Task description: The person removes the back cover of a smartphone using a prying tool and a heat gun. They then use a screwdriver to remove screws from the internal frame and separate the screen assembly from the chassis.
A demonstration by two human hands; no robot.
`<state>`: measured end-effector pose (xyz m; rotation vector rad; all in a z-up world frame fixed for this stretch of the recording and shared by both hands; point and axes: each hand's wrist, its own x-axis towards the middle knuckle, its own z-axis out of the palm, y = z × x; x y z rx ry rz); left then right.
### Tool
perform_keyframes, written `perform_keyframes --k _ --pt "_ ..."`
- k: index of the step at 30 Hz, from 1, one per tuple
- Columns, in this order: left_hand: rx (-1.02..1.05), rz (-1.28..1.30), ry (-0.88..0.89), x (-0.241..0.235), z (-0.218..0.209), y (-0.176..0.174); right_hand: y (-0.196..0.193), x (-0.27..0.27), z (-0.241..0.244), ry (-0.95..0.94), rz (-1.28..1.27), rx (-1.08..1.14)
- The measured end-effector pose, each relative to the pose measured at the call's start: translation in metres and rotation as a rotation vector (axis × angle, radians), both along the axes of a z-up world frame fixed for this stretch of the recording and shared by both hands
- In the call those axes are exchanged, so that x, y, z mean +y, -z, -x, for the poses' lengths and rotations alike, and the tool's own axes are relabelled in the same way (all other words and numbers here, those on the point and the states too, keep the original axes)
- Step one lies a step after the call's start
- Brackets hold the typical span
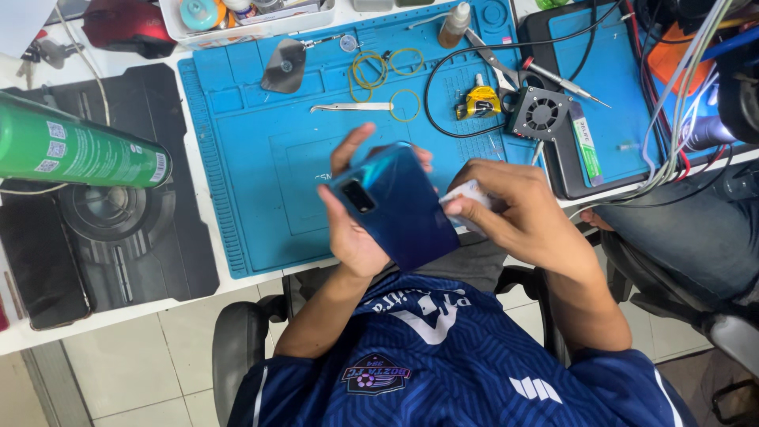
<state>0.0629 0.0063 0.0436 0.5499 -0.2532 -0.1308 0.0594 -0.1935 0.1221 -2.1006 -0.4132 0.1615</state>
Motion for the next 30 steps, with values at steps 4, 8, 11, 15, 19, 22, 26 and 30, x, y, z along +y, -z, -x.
perform_keyframes --k 4,8,11,15,19,22,26,30 --pt "0.067 0.061 -0.162 0.001 -0.007 0.002 0.017 -0.007 0.007 -0.055 -0.108 0.071" --pt "0.107 0.066 -0.331 -0.003 -0.018 0.001 0.030 -0.007 0.017 0.081 -0.338 0.407" --pt "0.116 0.075 -0.381 -0.007 -0.016 0.000 0.040 -0.002 0.023 0.142 -0.396 0.436" --pt "0.053 0.027 -0.386 -0.001 -0.013 0.005 0.041 0.002 0.017 0.311 -0.418 0.509" --pt "0.042 -0.121 -0.208 0.039 -0.015 0.008 0.013 -0.006 0.000 0.234 -0.293 0.391" --pt "0.073 -0.332 -0.088 0.072 -0.013 0.013 -0.019 -0.010 -0.022 0.043 -0.003 0.087" --pt "0.047 -0.793 -0.102 0.085 0.000 0.011 -0.055 0.013 -0.052 -0.293 0.225 -0.292" --pt "-0.072 -1.101 -0.157 0.080 0.010 0.004 -0.075 0.045 -0.060 -0.441 0.431 -0.383"
